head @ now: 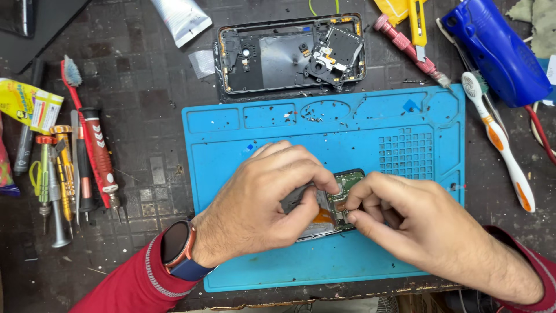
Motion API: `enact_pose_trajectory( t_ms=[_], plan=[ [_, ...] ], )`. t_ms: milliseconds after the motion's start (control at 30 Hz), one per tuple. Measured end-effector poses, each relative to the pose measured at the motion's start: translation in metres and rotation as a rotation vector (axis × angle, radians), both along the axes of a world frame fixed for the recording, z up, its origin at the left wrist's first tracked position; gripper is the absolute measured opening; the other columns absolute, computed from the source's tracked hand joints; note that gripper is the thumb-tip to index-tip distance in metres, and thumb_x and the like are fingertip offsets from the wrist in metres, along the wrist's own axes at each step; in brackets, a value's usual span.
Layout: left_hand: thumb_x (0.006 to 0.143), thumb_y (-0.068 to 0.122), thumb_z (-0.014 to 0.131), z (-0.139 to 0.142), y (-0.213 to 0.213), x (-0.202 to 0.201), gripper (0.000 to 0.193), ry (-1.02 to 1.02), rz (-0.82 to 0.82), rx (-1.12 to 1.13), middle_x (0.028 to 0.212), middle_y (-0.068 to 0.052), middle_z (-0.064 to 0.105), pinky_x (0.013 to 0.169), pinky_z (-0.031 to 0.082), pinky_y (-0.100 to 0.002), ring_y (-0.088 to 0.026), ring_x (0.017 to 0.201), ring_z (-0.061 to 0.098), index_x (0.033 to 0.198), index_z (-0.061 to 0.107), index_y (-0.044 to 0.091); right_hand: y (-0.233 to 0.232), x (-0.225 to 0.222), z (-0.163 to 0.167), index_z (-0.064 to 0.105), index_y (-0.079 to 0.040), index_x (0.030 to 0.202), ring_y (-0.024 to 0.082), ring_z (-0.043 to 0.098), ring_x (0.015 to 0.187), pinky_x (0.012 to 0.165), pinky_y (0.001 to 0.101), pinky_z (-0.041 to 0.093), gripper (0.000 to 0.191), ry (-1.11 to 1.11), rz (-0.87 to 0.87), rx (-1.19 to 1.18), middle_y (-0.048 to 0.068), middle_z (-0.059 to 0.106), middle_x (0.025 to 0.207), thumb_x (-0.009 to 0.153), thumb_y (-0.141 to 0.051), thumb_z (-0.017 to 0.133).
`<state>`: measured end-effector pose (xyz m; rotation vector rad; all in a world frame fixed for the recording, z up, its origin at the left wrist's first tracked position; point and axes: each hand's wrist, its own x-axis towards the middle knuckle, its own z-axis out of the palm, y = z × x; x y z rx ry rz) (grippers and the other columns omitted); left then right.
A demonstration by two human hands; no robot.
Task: The person works on a disassembled smartphone on a blue repair mat, first manipulating small internal components by hand, then using a metal pry tool to lift the battery flex cable and connectors, and finally using a yellow plastic pry bar to separate the display assembly from the phone frame, peeling the screen away by the end.
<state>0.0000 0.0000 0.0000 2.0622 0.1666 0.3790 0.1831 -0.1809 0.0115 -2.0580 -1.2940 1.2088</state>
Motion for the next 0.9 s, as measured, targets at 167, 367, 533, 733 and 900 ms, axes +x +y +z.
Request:
enact_pose_trajectory(
  t_ms=[167,367,533,733,900],
  plan=[
    [0.086,0.002,0.064,0.004,-0.002,0.001,0.017,0.017,0.001,0.034,0.094,-0.003,0.067,0.081,0.048,-0.036,-0.022,0.085,0.061,0.1,0.069,0.011,-0.009,0.01,-0.002,0.071,-0.007,0.1,0.005,0.048,0.067,0.052,0.0221,0.046,0.012,0.192,-0.053,0.094,-0.003,0.057,0.076,0.092,-0.013,0.077],
    [0.086,0.003,0.063,0.007,-0.004,0.0,0.018,0.023,0.0,0.066,0.094,-0.003,0.066,0.081,0.047,-0.037,-0.022,0.086,0.06,0.101,0.069,0.011,0.018,0.02,0.011,0.066,-0.005,0.101,0.003,0.053,0.074,0.058,0.0201,0.045,0.011,0.247,-0.266,0.138,-0.002,0.064,0.089,0.093,-0.01,0.071],
    [0.086,0.003,0.062,0.0,0.002,-0.006,0.018,0.006,-0.002,0.066,0.093,-0.003,0.064,0.082,0.047,-0.037,-0.021,0.086,0.06,0.102,0.068,0.01,0.07,0.005,0.025,0.066,-0.005,0.102,0.001,0.06,0.082,0.062,0.0181,0.048,0.009,0.001,-0.287,0.314,-0.003,0.067,0.092,0.097,-0.013,0.068],
    [0.085,0.003,0.062,-0.008,0.001,0.002,0.018,0.002,0.018,0.077,0.091,-0.003,0.063,0.081,0.047,-0.037,-0.021,0.085,0.059,0.101,0.068,0.01,0.137,0.004,0.022,0.068,0.001,0.096,0.011,0.067,0.061,0.055,0.0257,0.049,0.009,-0.37,-0.129,0.575,0.006,0.072,0.084,0.092,-0.007,0.069],
    [0.085,0.003,0.062,-0.009,0.004,0.003,0.019,-0.011,0.012,0.08,0.092,-0.004,0.063,0.082,0.047,-0.037,-0.022,0.085,0.059,0.102,0.068,0.009,0.151,0.007,0.021,0.07,0.001,0.093,0.013,0.066,0.058,0.055,0.0271,0.05,0.006,-0.475,-0.071,0.682,0.007,0.072,0.08,0.092,-0.005,0.071]
  ],
)
